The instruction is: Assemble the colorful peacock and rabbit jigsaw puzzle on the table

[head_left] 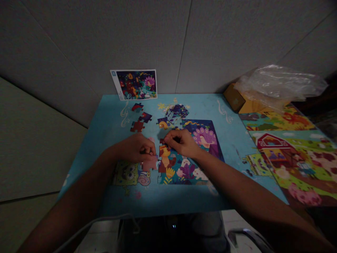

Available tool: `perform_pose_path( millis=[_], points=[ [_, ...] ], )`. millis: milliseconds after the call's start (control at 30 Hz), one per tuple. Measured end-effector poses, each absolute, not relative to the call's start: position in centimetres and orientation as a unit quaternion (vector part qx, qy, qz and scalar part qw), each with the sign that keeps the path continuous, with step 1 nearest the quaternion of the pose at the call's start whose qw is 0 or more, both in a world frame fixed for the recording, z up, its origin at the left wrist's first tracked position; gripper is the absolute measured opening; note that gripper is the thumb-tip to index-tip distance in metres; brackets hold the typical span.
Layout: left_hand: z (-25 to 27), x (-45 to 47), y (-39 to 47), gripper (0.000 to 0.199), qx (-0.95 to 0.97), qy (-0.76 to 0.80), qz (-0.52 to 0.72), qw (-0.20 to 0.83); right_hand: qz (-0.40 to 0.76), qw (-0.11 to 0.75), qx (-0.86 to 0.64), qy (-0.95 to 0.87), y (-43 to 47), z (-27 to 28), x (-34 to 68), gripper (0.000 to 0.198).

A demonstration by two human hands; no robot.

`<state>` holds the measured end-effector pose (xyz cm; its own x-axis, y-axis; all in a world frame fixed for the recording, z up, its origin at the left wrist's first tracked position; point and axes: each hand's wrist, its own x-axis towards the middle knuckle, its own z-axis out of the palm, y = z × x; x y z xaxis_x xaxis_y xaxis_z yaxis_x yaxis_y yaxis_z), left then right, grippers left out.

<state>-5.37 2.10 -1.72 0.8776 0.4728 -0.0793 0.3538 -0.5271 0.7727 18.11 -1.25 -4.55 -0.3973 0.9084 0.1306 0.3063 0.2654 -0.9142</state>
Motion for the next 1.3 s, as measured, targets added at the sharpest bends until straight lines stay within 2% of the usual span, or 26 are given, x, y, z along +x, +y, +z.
perform_pose_path(
  millis=[233,633,800,1033,1300],
  points=[
    [-1.37,-5.34,1.7,0.006,0.857,0.235,0.033,0.458,0.436,0.337,-0.419,-0.722,-1.24,-4.52,18.08,0.029],
    [-1.91,-5.13,1.85,0.007,0.861,0.27,0.07,0.425,0.434,0.33,-0.419,-0.726,-1.17,-4.7,18.09,0.025],
    [-1.85,-4.98,1.83,0.009,0.874,0.29,0.06,0.385,0.431,0.322,-0.424,-0.728,-1.22,-4.62,18.15,0.025],
    [-2.08,-4.58,1.74,0.011,0.92,0.264,0.093,0.274,0.432,0.335,-0.406,-0.732,-1.15,-4.88,18.16,0.025],
    [-1.91,-4.59,1.61,0.013,0.925,0.259,0.092,0.264,0.428,0.334,-0.408,-0.734,-1.17,-4.73,18.13,0.024]
  ],
)
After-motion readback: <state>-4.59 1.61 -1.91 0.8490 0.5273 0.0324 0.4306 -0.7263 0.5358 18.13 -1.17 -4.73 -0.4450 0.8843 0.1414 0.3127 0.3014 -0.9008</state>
